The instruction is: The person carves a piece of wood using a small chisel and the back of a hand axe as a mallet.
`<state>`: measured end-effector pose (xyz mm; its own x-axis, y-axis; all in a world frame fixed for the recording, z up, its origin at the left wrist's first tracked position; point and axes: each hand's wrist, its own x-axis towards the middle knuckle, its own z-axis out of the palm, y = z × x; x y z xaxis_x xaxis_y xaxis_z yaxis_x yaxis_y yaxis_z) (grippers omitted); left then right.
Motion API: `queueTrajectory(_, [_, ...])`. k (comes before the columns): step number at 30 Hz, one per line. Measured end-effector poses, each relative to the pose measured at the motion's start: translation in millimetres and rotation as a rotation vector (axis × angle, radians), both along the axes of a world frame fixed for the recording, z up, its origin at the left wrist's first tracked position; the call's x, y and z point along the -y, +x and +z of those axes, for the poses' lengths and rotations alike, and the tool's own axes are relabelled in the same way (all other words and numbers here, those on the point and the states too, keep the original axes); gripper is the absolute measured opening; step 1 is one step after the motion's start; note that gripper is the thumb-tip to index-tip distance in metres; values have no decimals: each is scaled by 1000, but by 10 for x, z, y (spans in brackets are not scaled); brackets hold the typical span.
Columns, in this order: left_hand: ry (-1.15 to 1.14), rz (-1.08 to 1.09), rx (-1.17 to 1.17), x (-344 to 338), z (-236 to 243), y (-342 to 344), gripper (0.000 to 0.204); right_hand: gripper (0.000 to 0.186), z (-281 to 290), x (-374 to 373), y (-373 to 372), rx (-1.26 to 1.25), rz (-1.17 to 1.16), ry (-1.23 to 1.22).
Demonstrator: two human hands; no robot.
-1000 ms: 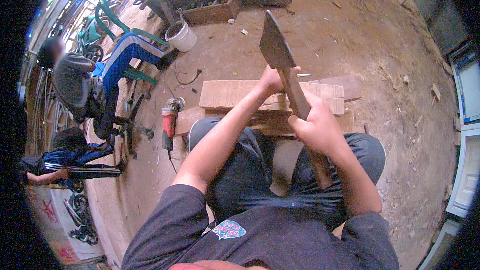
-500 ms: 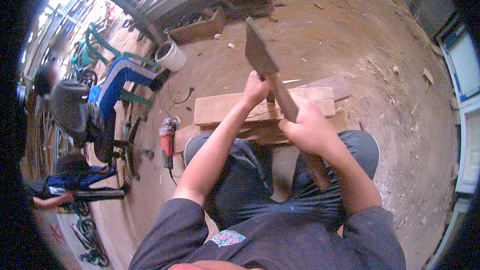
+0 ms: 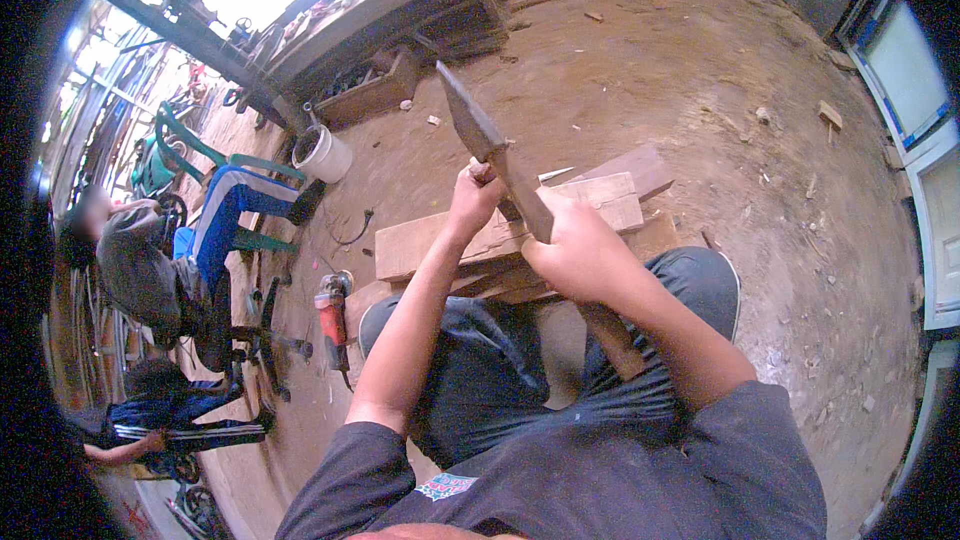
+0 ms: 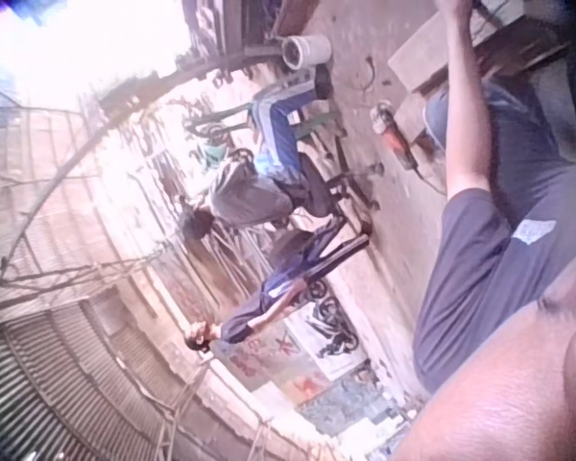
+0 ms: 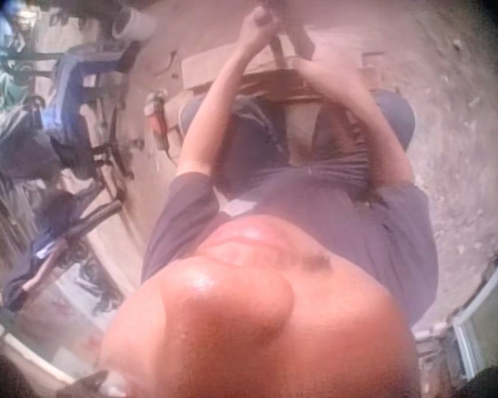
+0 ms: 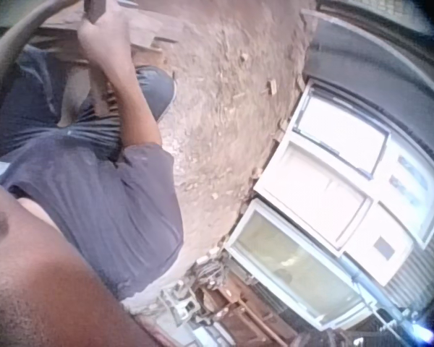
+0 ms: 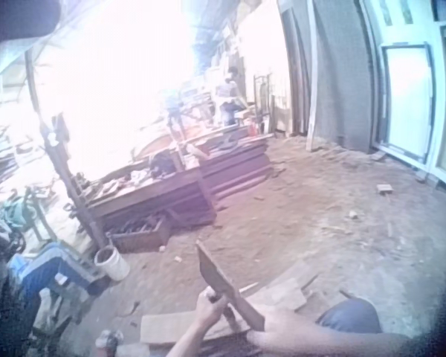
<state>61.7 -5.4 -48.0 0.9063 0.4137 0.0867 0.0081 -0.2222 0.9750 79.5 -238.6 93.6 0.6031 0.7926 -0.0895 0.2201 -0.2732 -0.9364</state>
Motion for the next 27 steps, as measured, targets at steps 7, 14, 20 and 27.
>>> queueTrajectory(7, [-12, 6, -35, 136, 269, 40, 15, 35, -97, 52, 56, -133, -33, -52])
queueTrajectory(14, [-50, -8, 54, 32, 60, 16, 20, 26, 263, 124, -117, -94, -16, 229])
queueTrajectory(20, [-3, 34, 35, 155, 234, 26, 7, 29, -156, -32, 164, -83, 48, -264])
queueTrajectory(27, [-29, -3, -80, 118, 195, 78, 4, 36, 74, 29, -46, 144, -31, 41])
